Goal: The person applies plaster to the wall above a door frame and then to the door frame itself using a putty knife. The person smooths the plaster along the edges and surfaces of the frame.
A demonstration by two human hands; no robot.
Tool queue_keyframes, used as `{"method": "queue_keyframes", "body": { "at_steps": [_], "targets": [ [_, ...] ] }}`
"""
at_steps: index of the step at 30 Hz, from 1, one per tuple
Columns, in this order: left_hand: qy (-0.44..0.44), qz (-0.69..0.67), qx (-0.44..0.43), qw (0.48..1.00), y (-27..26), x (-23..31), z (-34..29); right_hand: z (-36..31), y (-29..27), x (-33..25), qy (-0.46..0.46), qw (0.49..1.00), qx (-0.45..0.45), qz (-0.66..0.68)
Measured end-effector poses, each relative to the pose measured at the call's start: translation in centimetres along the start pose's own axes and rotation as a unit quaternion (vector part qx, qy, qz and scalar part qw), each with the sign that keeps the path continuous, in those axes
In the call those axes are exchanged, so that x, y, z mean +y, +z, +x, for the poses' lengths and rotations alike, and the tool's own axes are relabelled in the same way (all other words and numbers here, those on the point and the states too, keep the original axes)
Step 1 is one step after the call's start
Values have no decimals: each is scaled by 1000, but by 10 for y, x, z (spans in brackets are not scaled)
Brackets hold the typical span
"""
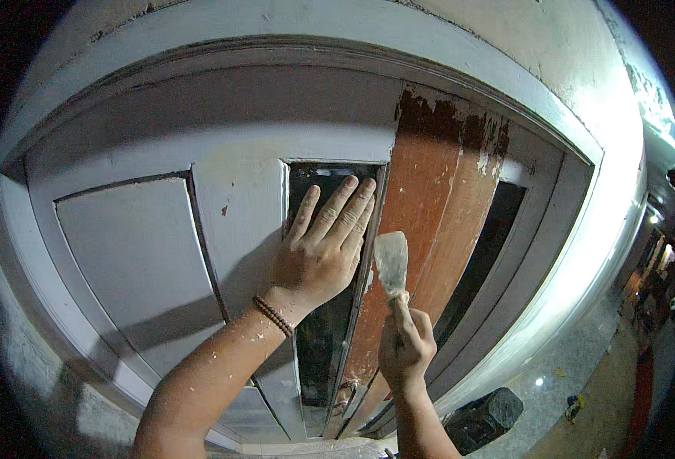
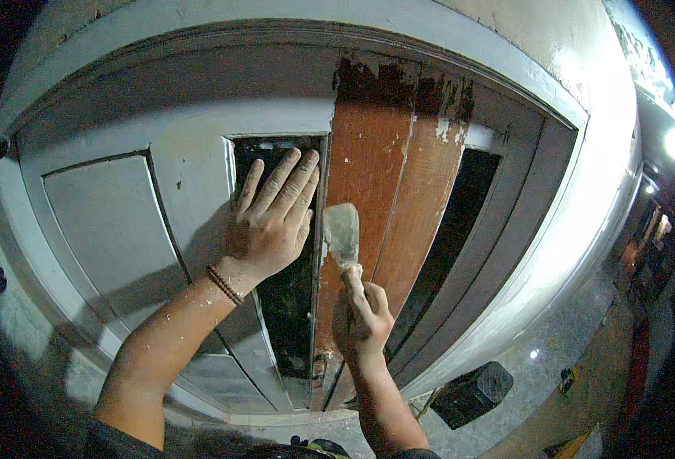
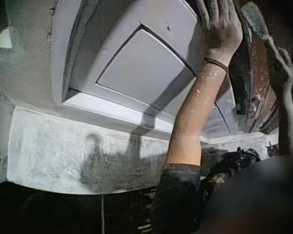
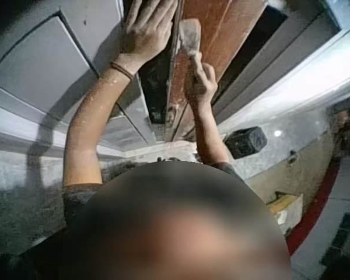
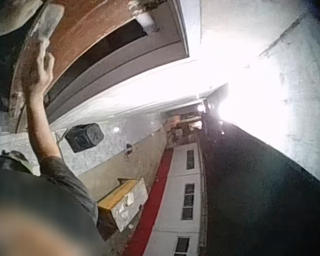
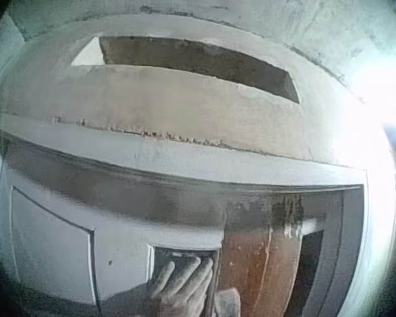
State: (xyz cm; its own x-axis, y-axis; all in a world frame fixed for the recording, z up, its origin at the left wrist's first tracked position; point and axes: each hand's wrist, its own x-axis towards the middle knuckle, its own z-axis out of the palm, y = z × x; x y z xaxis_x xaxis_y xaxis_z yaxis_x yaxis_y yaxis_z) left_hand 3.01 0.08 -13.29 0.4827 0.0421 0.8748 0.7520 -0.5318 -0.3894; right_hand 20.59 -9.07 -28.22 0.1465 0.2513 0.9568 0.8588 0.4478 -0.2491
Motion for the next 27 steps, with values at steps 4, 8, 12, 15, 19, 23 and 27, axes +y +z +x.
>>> {"method": "queue_keyframes", "body": {
  "at_steps": [4, 8, 12, 15, 19, 23, 27],
  "targets": [
    [1, -15, 1, 1000, -1, 0, 0, -42, 6, -15, -36, 999, 28, 3],
    [1, -3, -1, 1000, 0, -1, 0, -44, 14, 0, -25, 999, 12, -19],
    [3, 0, -4, 1000, 0, 0, 0, -36, 12, 5, 19, 1000, -12, 10],
    [-3, -18, -6, 1000, -1, 0, 1, -46, 9, -4, -46, 998, 29, 15],
    [-3, -11, -4, 1000, -1, 0, 1, -59, 10, -4, 16, 1000, -13, -1],
    [6, 2, -4, 1000, 1, 0, -1, -58, 10, 3, 18, 1000, -13, 14],
    [6, -3, 0, 1000, 2, -1, 0, -54, 6, 3, 9, 1000, -9, 0]
  ]
}}
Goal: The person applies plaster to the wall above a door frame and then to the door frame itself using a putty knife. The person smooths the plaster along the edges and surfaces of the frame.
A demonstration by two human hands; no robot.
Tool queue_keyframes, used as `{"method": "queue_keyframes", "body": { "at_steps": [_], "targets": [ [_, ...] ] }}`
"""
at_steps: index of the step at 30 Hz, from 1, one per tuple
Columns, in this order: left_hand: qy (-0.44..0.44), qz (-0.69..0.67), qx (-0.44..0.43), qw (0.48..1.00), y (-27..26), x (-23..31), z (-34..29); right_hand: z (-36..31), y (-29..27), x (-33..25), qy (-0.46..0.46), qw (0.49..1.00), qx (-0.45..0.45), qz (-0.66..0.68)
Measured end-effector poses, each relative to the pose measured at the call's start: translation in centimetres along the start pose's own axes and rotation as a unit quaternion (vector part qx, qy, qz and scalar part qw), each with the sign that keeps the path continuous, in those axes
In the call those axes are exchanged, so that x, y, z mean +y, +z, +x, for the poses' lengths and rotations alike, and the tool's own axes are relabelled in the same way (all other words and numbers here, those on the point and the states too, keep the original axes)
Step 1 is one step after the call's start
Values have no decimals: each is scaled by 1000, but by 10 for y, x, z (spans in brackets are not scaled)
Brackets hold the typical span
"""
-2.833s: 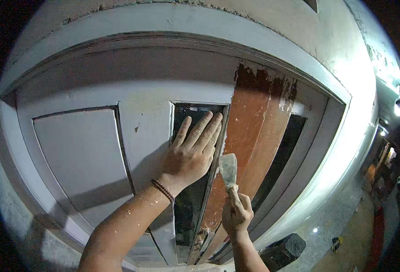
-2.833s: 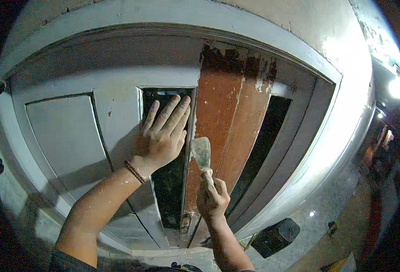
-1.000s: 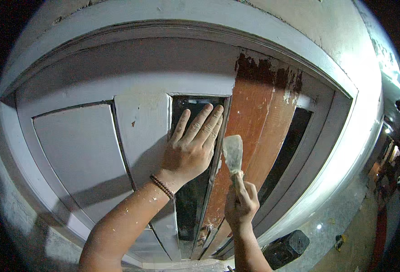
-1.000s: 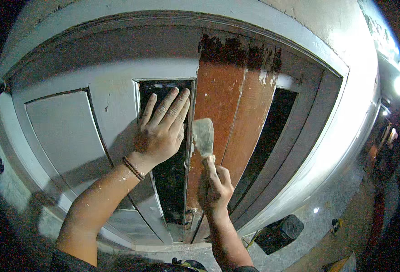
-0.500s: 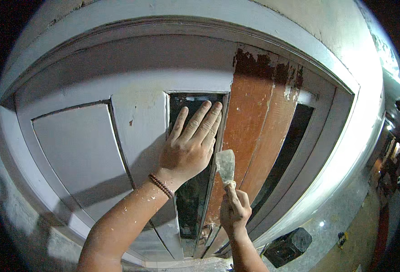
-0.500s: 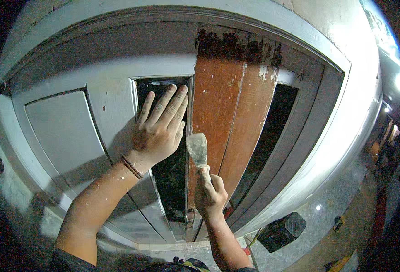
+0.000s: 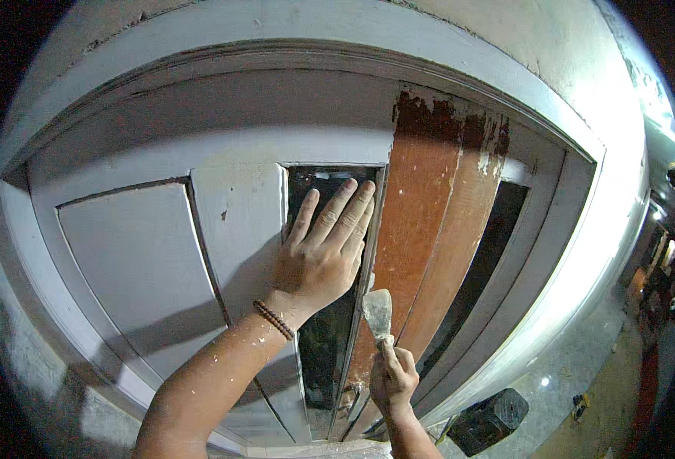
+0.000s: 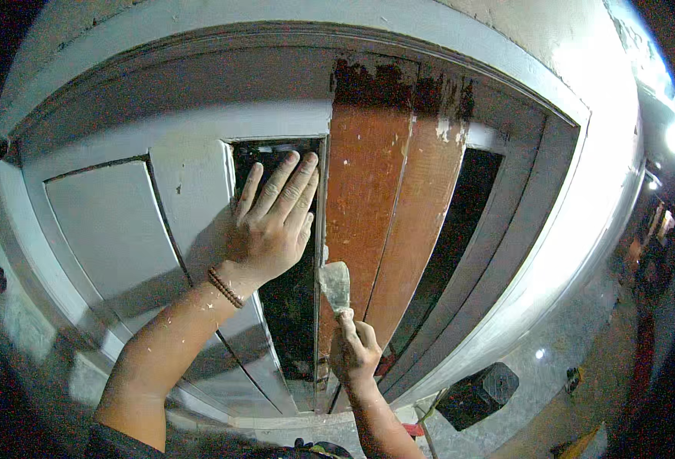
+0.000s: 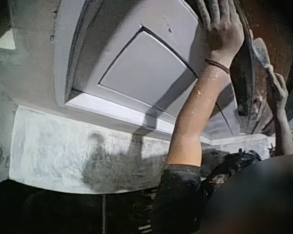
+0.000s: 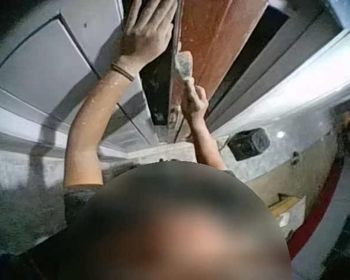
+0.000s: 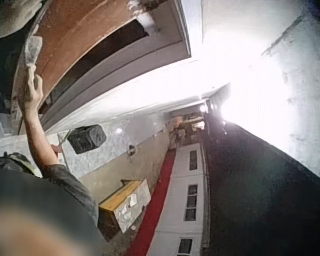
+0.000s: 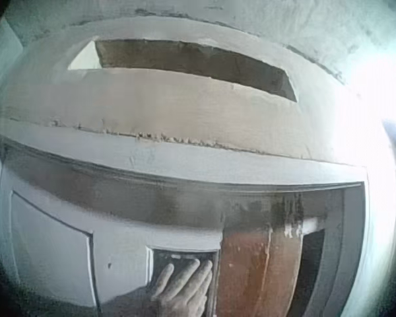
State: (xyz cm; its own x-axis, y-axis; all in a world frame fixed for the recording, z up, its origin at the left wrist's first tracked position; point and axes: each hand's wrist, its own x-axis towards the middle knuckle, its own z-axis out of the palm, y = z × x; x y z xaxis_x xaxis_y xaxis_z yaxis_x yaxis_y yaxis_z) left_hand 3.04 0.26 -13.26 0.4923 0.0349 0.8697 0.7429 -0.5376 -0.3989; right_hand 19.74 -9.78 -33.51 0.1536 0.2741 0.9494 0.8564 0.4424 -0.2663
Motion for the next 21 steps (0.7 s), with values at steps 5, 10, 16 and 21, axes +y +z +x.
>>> {"method": "queue_keyframes", "body": {
  "at_steps": [5, 10, 16, 21],
  "targets": [
    [-2, 14, -4, 1000, -1, 1, 0, 4, -3, 0, 21, 1000, -12, -14],
    [-6, 3, -5, 1000, -1, 1, 1, 10, -3, 1, -13, 1000, 3, -10],
    [-6, 2, -10, 1000, -2, 2, 0, 11, -5, 4, -2, 1000, 5, -12],
    [-8, 9, -6, 1000, -2, 1, 1, 7, -6, 1, -27, 999, 17, 1]
  ]
}}
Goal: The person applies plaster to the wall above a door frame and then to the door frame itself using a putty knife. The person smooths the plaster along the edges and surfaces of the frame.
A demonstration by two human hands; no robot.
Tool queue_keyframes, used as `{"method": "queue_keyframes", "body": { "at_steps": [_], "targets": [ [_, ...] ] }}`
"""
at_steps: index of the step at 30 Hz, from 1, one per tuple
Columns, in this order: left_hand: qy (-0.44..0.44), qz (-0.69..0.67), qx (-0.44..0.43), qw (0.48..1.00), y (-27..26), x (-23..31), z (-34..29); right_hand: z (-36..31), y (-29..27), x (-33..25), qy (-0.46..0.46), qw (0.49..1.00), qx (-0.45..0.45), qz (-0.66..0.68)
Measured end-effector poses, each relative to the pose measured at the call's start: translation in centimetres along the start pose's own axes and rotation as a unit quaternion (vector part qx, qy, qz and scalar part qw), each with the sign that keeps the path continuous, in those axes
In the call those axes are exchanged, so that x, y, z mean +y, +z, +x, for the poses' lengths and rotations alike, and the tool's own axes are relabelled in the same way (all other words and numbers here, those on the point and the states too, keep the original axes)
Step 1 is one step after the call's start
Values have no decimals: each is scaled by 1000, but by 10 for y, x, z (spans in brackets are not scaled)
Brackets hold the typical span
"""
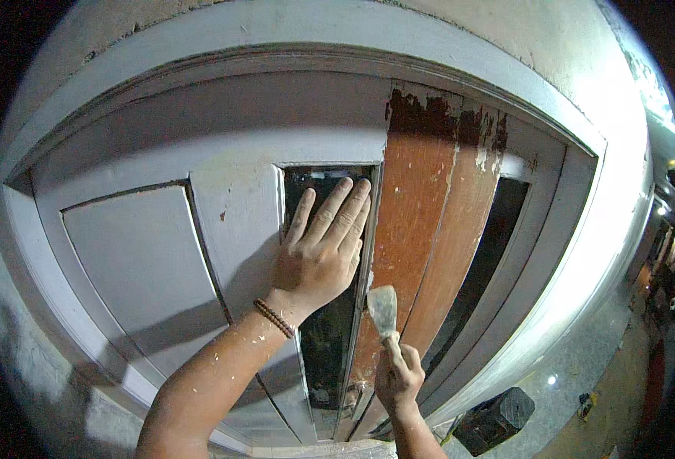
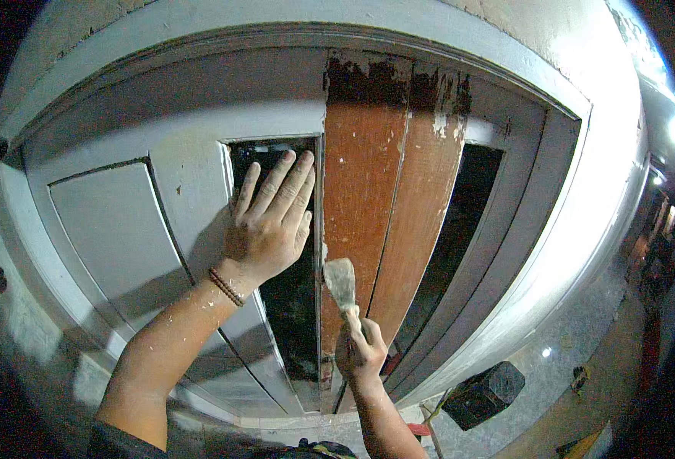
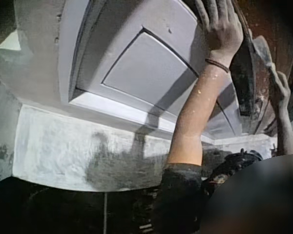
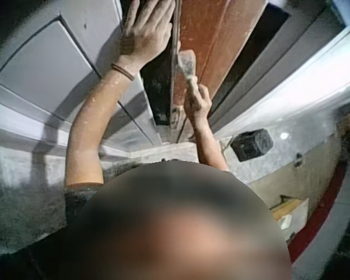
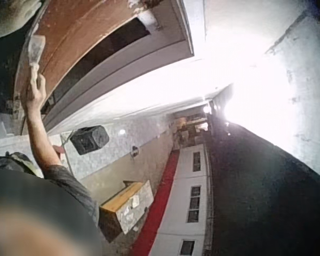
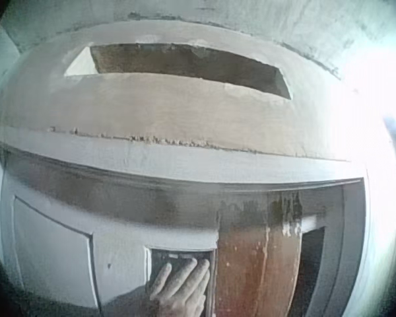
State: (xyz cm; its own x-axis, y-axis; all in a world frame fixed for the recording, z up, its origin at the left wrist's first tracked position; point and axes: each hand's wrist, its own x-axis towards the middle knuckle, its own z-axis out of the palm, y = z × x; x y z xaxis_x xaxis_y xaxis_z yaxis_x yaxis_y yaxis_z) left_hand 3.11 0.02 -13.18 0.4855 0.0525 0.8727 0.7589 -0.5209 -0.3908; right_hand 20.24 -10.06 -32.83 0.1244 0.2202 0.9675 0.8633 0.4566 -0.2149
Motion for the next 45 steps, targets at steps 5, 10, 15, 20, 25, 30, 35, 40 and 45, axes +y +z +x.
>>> {"method": "queue_keyframes", "body": {
  "at_steps": [5, 10, 15, 20, 25, 30, 35, 40, 45],
  "targets": [
    [-1, 3, -13, 1000, 1, 1, -2, 0, 1, 2, 25, 999, -17, -9],
    [-1, 6, -16, 1000, 1, 0, -2, -16, -3, 3, 31, 998, -51, -21],
    [-2, 0, -17, 1000, 1, 1, -2, -26, -3, 3, 47, 998, -48, 5],
    [0, -3, -16, 1000, -1, 1, -1, -11, 6, 5, 21, 1000, -15, 8],
    [2, 12, -23, 1000, 0, 1, -1, -1, 7, 3, 42, 998, -21, 28],
    [1, 11, -14, 1000, -1, 2, 0, 9, -6, -11, 67, 997, -31, 22],
    [-5, 35, -33, 999, -4, 4, 1, 33, -34, -28, 88, 991, -97, -41],
    [-15, 27, -40, 999, -2, 5, 1, 21, -57, -43, 115, 965, -202, -118],
    [-4, 30, -26, 999, -3, 4, 1, -5, -35, -25, 87, 990, -103, -37]
  ]
}}
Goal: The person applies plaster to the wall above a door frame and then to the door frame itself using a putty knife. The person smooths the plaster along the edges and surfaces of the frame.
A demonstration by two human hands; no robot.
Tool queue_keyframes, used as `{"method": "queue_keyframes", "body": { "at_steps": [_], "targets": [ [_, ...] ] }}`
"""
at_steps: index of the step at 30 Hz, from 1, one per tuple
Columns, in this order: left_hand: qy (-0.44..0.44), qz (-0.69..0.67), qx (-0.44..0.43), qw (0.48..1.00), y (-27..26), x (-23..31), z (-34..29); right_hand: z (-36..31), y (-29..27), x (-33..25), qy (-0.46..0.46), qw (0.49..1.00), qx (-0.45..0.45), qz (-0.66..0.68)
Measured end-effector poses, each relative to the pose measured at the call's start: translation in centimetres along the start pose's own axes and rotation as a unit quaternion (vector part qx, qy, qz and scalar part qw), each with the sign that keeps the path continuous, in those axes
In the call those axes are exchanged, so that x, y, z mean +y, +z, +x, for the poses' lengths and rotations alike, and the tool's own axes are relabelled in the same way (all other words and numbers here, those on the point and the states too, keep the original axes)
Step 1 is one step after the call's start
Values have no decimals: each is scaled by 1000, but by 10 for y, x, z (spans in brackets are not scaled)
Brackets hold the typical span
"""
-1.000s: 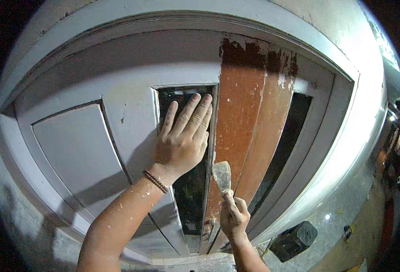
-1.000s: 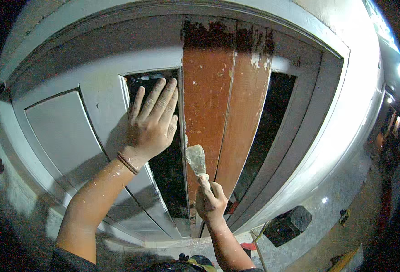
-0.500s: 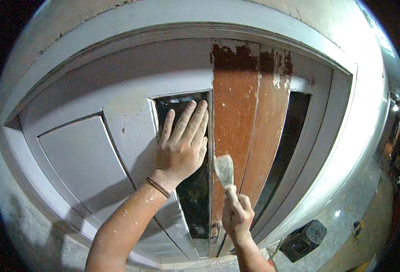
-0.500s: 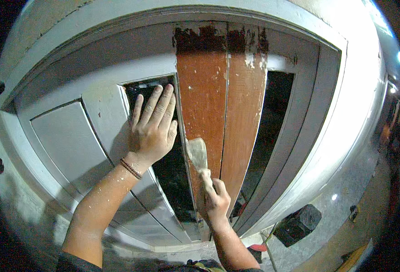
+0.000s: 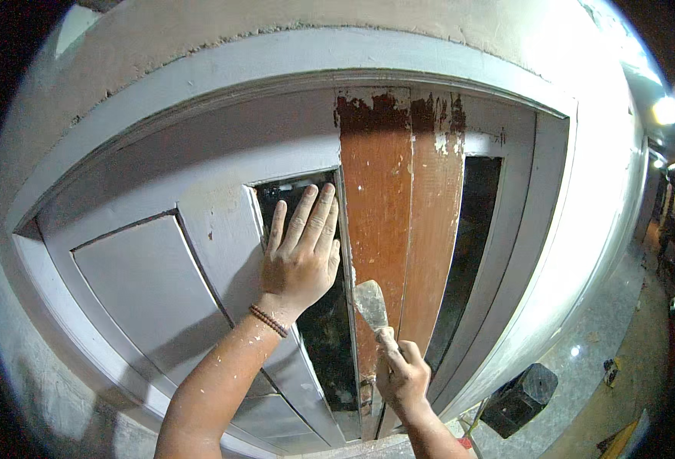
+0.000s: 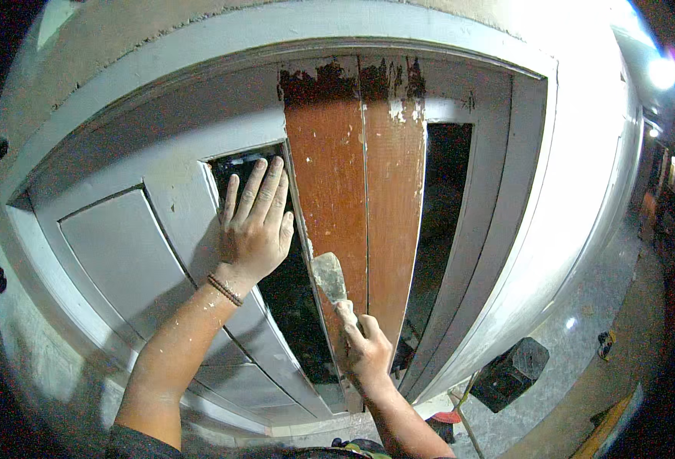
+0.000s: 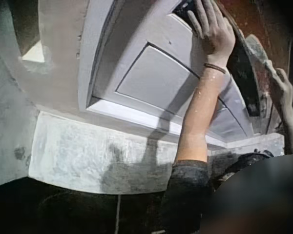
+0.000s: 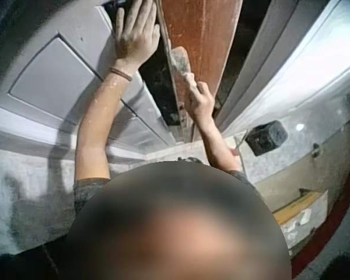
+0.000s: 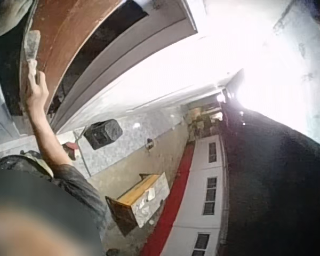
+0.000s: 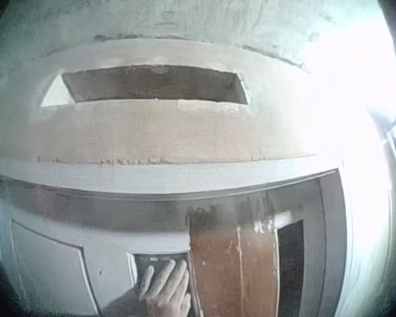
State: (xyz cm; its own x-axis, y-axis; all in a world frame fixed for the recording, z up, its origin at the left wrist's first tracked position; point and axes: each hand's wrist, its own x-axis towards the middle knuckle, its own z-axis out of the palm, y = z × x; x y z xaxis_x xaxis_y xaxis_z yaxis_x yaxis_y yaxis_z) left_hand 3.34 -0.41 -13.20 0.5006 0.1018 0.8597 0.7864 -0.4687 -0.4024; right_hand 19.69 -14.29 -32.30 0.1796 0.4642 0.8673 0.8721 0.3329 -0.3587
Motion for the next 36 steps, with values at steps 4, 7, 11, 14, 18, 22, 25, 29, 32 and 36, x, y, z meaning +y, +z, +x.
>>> {"method": "queue_keyframes", "body": {
  "at_steps": [4, 7, 11, 14, 18, 22, 25, 29, 32, 36],
  "targets": [
    [4, -18, 6, 1000, 0, 0, 1, -9, 35, 21, -22, 998, 47, 44],
    [-11, 0, -20, 1000, -1, 1, 0, -15, 51, 30, -32, 995, 70, 63],
    [-2, 19, -21, 1000, -1, 1, 0, -19, 60, 29, -16, 993, 83, 78],
    [13, 1, -14, 1000, -1, 0, 1, -16, 63, 23, 16, 995, 67, 75],
    [19, 16, -18, 1000, 0, -1, 3, -7, 65, 17, -25, 985, 140, 96],
    [16, 19, -28, 999, -1, 0, 1, 1, 58, 15, 23, 994, 66, 79],
    [24, 30, -26, 999, -1, -1, 1, 4, 53, 12, -26, 986, 139, 84],
    [17, 37, -31, 999, -1, 0, 2, 9, 51, 7, 11, 992, 94, 77],
    [4, 43, -41, 998, -2, 2, 1, 10, 51, 6, 9, 990, 110, 86],
    [7, 49, -34, 998, -1, 1, 3, 3, 50, 10, 10, 993, 92, 71]
  ]
}}
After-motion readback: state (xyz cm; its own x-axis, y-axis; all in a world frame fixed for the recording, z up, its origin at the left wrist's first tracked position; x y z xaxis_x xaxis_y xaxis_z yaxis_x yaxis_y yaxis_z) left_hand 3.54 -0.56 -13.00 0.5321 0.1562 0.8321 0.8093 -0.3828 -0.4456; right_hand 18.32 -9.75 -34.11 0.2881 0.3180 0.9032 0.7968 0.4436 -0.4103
